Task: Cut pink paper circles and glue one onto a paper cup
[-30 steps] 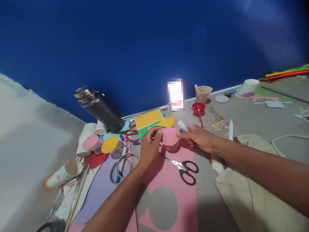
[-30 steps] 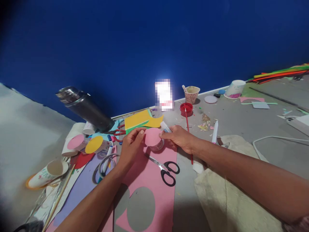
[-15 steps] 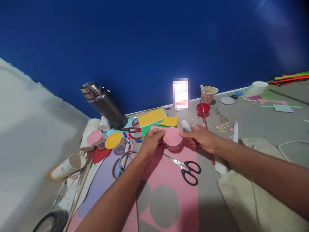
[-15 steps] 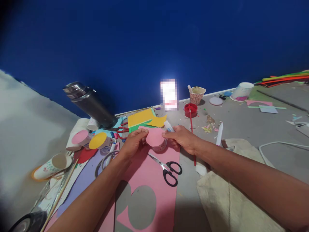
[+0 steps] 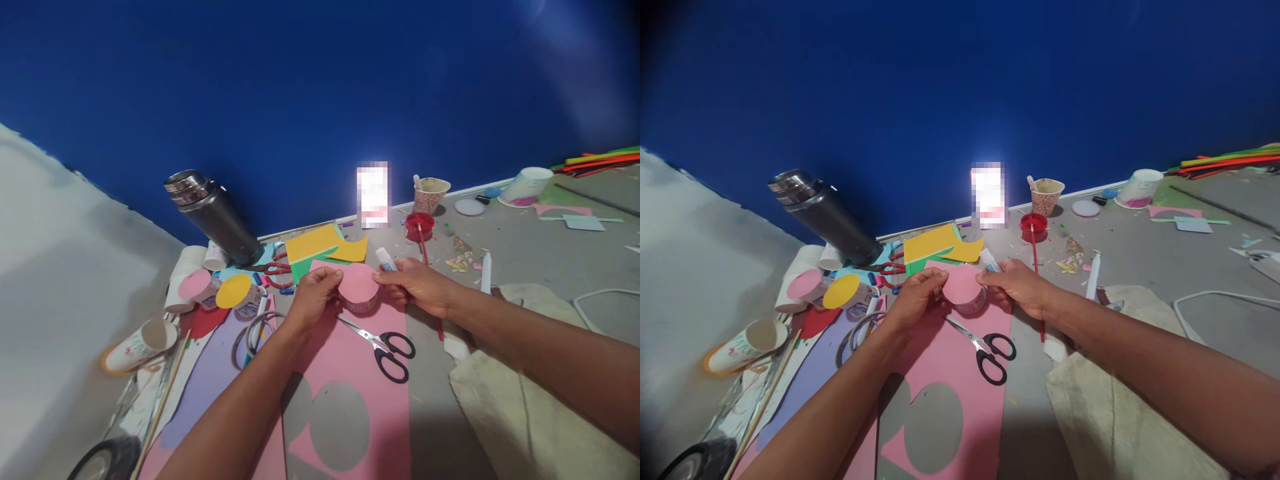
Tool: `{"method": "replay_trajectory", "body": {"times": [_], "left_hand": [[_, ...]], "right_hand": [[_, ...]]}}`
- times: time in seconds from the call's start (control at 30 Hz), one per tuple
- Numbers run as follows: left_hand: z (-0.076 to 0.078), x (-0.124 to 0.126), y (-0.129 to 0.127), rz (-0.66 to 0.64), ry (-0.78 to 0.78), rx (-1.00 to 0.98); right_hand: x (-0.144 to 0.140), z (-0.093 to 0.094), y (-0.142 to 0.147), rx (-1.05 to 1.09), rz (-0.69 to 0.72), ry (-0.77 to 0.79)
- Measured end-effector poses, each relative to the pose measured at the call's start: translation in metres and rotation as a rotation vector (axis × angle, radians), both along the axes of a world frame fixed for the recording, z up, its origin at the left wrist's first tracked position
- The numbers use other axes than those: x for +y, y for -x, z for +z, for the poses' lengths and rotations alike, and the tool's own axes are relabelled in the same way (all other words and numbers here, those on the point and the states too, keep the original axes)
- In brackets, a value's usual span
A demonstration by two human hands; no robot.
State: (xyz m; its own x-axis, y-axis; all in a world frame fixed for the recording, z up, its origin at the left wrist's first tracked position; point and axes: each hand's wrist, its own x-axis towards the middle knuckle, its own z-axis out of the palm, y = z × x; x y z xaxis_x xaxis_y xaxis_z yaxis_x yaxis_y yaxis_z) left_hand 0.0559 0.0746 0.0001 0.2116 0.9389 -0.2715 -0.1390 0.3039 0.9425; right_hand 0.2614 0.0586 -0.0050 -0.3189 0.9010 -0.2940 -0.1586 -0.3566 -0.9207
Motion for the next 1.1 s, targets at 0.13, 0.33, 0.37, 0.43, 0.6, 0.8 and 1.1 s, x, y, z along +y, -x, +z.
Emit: {"method": "replay_trajectory", "body": {"times": [0.13, 0.33, 0.37, 0.43, 0.6, 0.8, 1.1], "left_hand": [[0.001, 0.000, 0.000, -0.012, 0.001, 0.003], [0.002, -0.001, 0.001, 0.000, -0.024, 0.021], [0.002, -0.001, 0.001, 0.005, -0.028, 0.028], [0.002, 0.000, 0.001, 0.012, -0.036, 0.043], [0.001, 0.000, 0.001, 0.013, -0.057, 0.082], [0.004, -0.002, 0.001, 0.027, -0.131, 0.155], [0.015, -0.012, 0.005, -0.094, -0.707, 0.536]], "right_hand": [[0.000, 0.000, 0.000, 0.012, 0.012, 0.007], [0.000, -0.002, 0.000, 0.021, 0.019, 0.024], [0.000, -0.002, 0.000, 0.025, 0.021, 0.028], [0.000, -0.002, 0.000, 0.031, 0.019, 0.034], [-0.001, -0.001, 0.000, 0.036, 0.006, 0.041], [-0.001, -0.001, 0.000, 0.033, -0.006, 0.035], [0.000, -0.003, -0.001, 0.042, 0.007, 0.006]]}}
